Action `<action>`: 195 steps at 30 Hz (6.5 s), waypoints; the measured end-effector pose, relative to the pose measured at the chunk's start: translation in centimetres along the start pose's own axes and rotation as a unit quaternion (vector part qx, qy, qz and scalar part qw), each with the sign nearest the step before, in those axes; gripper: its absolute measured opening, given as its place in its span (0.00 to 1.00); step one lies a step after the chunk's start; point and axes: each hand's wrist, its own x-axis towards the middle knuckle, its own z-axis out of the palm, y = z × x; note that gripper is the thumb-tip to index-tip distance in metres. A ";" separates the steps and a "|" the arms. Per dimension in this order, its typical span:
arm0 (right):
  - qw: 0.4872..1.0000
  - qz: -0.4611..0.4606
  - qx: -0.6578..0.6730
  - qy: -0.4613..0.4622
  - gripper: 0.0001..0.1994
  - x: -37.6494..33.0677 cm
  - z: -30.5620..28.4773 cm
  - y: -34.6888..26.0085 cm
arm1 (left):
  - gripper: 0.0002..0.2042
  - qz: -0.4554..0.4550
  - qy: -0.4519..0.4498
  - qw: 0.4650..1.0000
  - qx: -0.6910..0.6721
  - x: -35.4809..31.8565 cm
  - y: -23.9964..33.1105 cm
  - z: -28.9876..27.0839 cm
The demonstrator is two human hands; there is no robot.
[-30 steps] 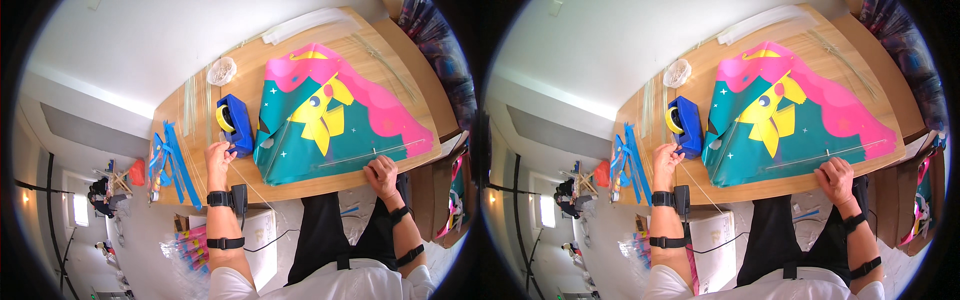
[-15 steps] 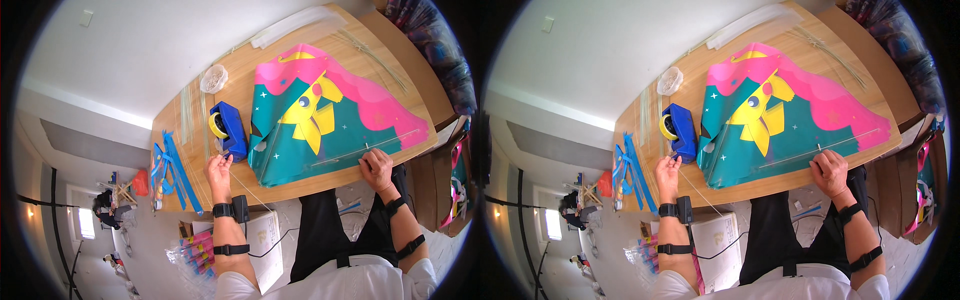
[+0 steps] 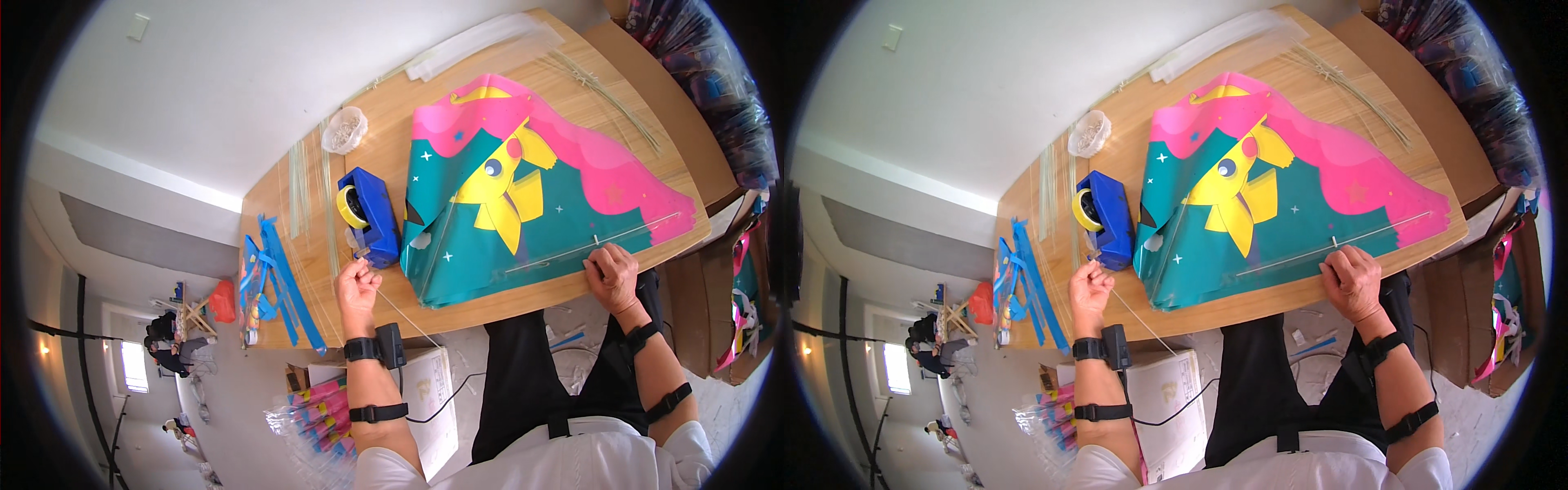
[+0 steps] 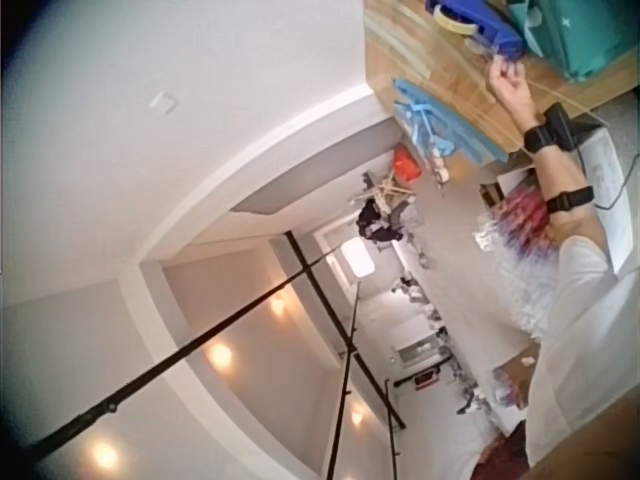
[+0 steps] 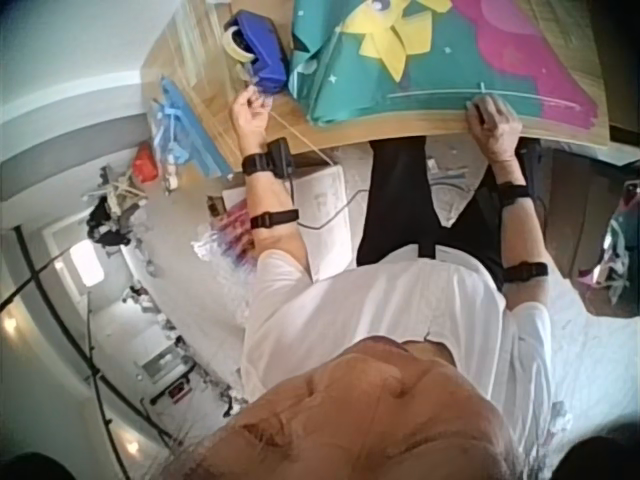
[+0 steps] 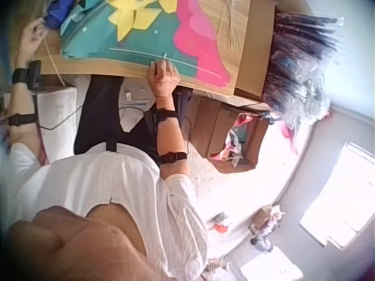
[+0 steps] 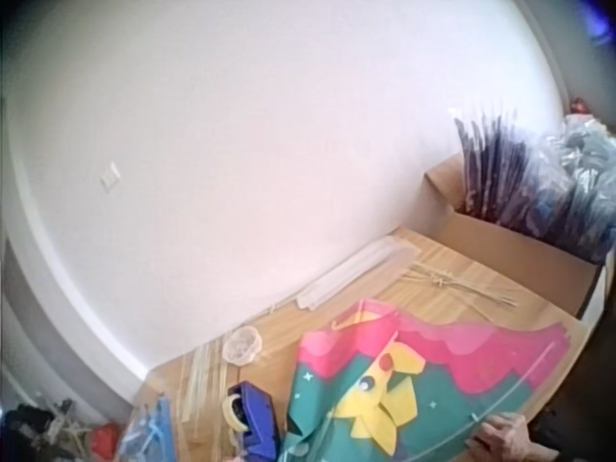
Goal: The recorder is assembling a Pikachu-themed kite, attaching thin plastic rods to the kite's surface using tape and string.
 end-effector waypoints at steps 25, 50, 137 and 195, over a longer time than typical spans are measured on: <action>1.000 0.002 -0.011 -0.004 0.09 0.0 -0.1 0.2 | 0.06 0.061 0.152 0.983 0.082 -2.2 -2.5 3.0; 1.000 0.002 -0.019 0.003 0.09 0.1 0.0 0.0 | 0.13 0.220 0.113 0.969 -0.001 -0.4 -1.3 2.7; 0.857 0.403 0.321 0.025 0.08 -2.7 -7.0 1.9 | 0.25 0.150 -0.440 0.777 0.425 -10.1 -18.0 30.3; 0.990 0.105 -0.004 -0.090 0.22 0.3 -5.4 3.8 | 0.11 -0.191 -0.233 0.949 0.095 -10.8 -18.7 25.5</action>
